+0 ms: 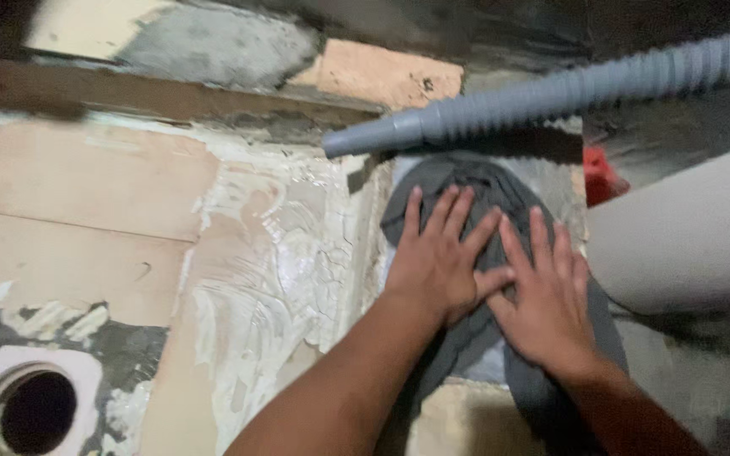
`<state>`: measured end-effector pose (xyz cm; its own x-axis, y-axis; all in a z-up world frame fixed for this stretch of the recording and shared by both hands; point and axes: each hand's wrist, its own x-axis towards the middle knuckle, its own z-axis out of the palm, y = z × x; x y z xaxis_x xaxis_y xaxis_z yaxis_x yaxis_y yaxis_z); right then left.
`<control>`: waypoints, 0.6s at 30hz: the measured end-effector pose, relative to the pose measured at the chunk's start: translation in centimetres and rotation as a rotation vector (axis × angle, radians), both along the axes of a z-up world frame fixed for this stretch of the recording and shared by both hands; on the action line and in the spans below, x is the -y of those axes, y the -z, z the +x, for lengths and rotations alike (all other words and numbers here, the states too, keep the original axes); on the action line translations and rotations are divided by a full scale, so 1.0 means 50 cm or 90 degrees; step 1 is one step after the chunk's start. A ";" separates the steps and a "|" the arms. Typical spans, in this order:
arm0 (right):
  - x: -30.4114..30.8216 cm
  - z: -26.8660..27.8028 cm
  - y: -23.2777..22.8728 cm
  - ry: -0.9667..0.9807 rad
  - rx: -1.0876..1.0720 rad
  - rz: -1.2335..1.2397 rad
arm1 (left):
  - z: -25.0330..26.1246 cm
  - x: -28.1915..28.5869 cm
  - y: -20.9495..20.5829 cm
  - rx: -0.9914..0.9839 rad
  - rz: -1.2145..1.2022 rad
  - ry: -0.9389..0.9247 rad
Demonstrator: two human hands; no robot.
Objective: The person wrings out a dark gray cloth on a tiled floor using both hands. They repeatedly twist, squeeze, and press the cloth to remove water, moving it around the floor area near a drain.
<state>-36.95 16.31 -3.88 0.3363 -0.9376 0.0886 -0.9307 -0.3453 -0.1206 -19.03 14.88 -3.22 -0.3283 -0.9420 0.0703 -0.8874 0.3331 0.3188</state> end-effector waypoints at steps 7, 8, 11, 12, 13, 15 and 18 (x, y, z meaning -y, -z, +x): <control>0.011 -0.006 0.013 0.024 -0.014 -0.015 | -0.005 0.004 -0.002 -0.037 -0.010 -0.024; 0.006 -0.006 0.015 0.025 -0.009 -0.020 | -0.007 -0.002 0.003 -0.037 -0.012 -0.038; 0.005 -0.009 0.015 0.034 -0.017 -0.031 | -0.032 -0.024 0.019 -0.042 -0.030 -0.096; 0.000 -0.006 0.013 0.043 -0.028 -0.032 | -0.040 -0.038 0.023 -0.038 -0.046 -0.125; -0.013 0.001 0.015 0.053 -0.040 -0.033 | -0.040 -0.056 0.028 -0.035 -0.062 -0.153; -0.058 0.004 0.024 0.019 -0.011 -0.044 | -0.044 -0.119 0.042 -0.042 -0.081 -0.202; -0.139 -0.013 0.032 0.007 -0.023 -0.063 | -0.062 -0.211 0.048 -0.043 -0.101 -0.218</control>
